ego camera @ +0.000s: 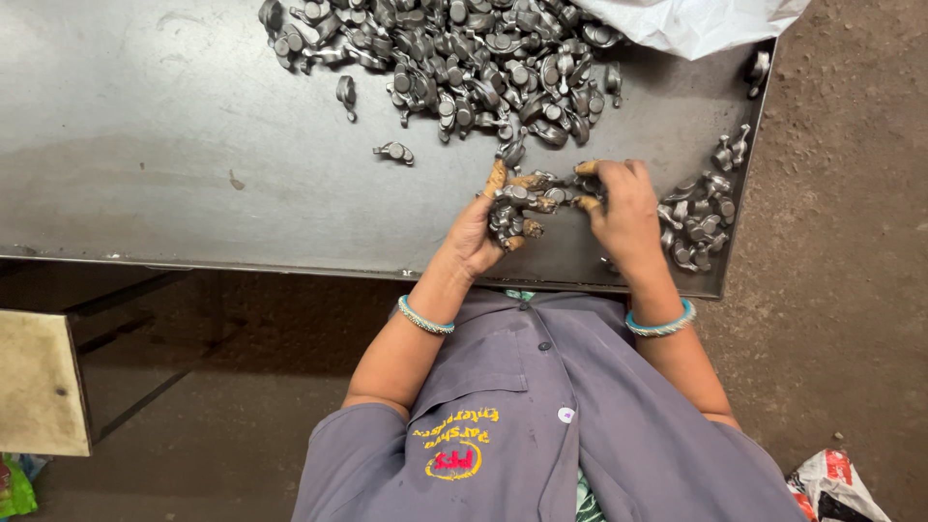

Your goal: The person picks small metal castings one at a time from a pile on a metal table, turns each piece over in both hands, and sets it down on the table beside the pile. The person continues handling pieces from the pile throughout the episode.

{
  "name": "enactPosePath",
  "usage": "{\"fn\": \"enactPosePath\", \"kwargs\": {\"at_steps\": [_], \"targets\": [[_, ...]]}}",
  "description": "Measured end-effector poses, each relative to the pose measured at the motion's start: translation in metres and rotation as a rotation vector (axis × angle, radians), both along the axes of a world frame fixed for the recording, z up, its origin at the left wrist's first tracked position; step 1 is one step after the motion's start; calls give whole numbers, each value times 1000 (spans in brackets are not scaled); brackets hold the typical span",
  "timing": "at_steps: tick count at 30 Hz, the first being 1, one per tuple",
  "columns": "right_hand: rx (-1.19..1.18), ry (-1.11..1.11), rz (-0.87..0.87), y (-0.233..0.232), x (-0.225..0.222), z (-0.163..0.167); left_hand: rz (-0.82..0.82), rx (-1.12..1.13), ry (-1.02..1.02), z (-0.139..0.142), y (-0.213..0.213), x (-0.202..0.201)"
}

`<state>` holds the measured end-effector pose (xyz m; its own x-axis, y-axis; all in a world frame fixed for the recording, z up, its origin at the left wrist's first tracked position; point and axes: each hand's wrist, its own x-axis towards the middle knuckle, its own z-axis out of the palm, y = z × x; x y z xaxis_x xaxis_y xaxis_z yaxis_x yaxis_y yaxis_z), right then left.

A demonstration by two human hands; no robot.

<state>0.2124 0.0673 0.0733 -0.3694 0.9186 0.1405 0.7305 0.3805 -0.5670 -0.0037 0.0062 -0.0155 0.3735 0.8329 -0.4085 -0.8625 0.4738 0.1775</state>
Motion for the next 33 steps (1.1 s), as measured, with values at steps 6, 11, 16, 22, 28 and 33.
{"fn": "enactPosePath", "kwargs": {"at_steps": [6,11,16,22,28,33], "targets": [[-594,939,-134,15,17,-30,36,7,-37,-3,-10,-6],[-890,1325,-207,8,43,-35,1,-55,24,-2,-10,-12],[-950,1343,-242,6,47,-39,-16,-19,11,-4,-7,-5],[-1009,1301,-149,4,41,-34,-90,-3,81,8,-4,4],[-521,559,-64,13,-4,-2,-48,-92,-49,15,-6,17],[43,14,181,17,-45,12,32,-113,-67,1,-11,1]]}}
